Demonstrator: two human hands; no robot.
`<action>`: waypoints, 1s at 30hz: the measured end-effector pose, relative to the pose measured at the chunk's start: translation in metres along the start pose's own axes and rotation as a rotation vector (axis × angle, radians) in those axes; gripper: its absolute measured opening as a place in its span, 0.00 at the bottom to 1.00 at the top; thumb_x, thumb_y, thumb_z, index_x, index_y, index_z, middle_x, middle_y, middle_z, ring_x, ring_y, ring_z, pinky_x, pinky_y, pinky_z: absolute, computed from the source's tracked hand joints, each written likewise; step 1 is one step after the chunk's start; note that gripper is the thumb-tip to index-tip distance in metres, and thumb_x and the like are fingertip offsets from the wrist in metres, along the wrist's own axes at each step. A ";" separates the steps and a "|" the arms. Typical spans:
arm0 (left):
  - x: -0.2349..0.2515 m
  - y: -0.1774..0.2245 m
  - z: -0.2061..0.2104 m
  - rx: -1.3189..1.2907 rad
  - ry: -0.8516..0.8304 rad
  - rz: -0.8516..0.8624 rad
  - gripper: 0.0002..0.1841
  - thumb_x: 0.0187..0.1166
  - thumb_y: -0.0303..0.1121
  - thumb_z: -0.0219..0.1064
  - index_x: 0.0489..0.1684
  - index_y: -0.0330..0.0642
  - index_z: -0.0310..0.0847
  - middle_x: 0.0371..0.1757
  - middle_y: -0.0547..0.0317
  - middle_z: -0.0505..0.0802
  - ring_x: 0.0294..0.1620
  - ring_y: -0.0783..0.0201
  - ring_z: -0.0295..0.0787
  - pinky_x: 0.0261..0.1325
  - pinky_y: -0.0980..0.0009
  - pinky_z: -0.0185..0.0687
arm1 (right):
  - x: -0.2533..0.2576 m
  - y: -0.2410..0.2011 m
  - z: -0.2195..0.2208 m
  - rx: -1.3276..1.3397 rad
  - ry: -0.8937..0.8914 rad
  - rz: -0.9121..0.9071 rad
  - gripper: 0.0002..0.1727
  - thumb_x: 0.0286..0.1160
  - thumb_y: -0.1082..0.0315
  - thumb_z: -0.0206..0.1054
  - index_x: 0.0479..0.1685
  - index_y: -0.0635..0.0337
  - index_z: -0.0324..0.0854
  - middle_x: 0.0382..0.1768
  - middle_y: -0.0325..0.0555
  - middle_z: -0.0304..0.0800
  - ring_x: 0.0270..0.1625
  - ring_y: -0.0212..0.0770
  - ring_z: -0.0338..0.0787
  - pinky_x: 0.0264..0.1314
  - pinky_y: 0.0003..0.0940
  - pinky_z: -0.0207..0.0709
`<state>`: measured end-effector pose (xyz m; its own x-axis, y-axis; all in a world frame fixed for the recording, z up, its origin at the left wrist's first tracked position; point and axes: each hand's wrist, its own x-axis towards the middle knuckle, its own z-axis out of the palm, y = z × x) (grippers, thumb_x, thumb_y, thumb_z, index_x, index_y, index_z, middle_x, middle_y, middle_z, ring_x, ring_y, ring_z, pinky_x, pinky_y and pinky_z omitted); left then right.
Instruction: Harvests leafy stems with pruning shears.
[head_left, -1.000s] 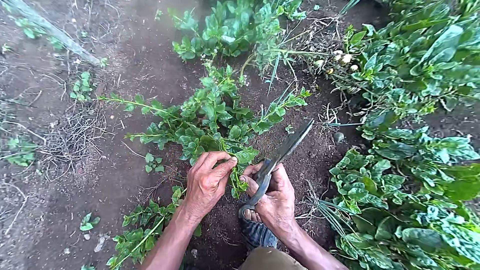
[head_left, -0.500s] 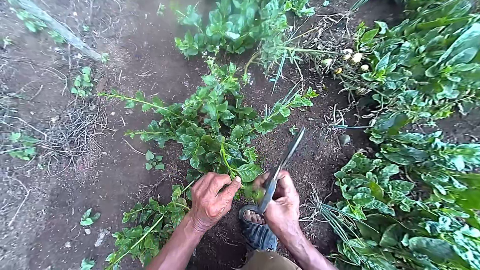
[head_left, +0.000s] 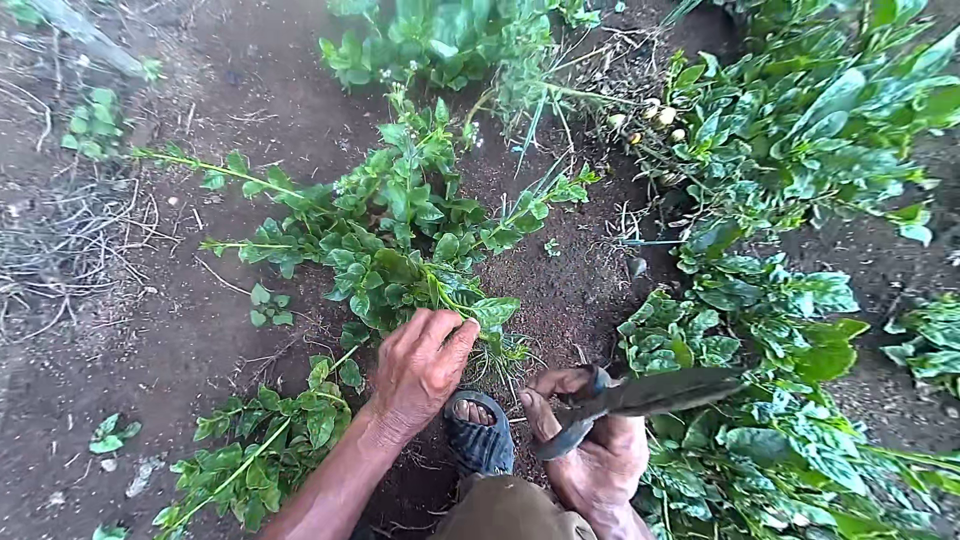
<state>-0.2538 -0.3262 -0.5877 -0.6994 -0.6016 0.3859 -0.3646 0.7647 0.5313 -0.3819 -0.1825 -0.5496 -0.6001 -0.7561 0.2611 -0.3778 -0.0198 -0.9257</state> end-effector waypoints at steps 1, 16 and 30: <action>0.002 0.003 0.001 0.003 0.005 0.000 0.07 0.80 0.32 0.68 0.44 0.46 0.94 0.38 0.54 0.92 0.39 0.57 0.89 0.35 0.68 0.84 | -0.002 0.001 0.002 -0.017 0.026 -0.003 0.17 0.74 0.64 0.77 0.55 0.44 0.74 0.38 0.30 0.90 0.39 0.26 0.91 0.43 0.20 0.88; -0.012 0.006 0.004 0.034 0.028 0.017 0.06 0.79 0.31 0.68 0.42 0.44 0.93 0.35 0.57 0.90 0.36 0.59 0.88 0.31 0.69 0.82 | -0.014 0.020 0.018 -0.193 0.039 0.084 0.17 0.70 0.64 0.75 0.51 0.53 0.73 0.38 0.33 0.92 0.41 0.23 0.92 0.45 0.19 0.88; -0.067 -0.086 -0.109 -0.284 -0.197 -0.223 0.08 0.83 0.36 0.66 0.49 0.58 0.91 0.54 0.68 0.93 0.59 0.72 0.89 0.63 0.75 0.86 | -0.010 0.107 0.058 1.234 -0.660 1.148 0.33 0.76 0.33 0.64 0.61 0.54 0.80 0.35 0.42 0.90 0.35 0.39 0.92 0.32 0.32 0.87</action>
<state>-0.1088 -0.3769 -0.5763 -0.7369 -0.6686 0.1002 -0.3560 0.5097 0.7833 -0.3751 -0.2147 -0.6676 0.3074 -0.8431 -0.4412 0.8471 0.4536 -0.2767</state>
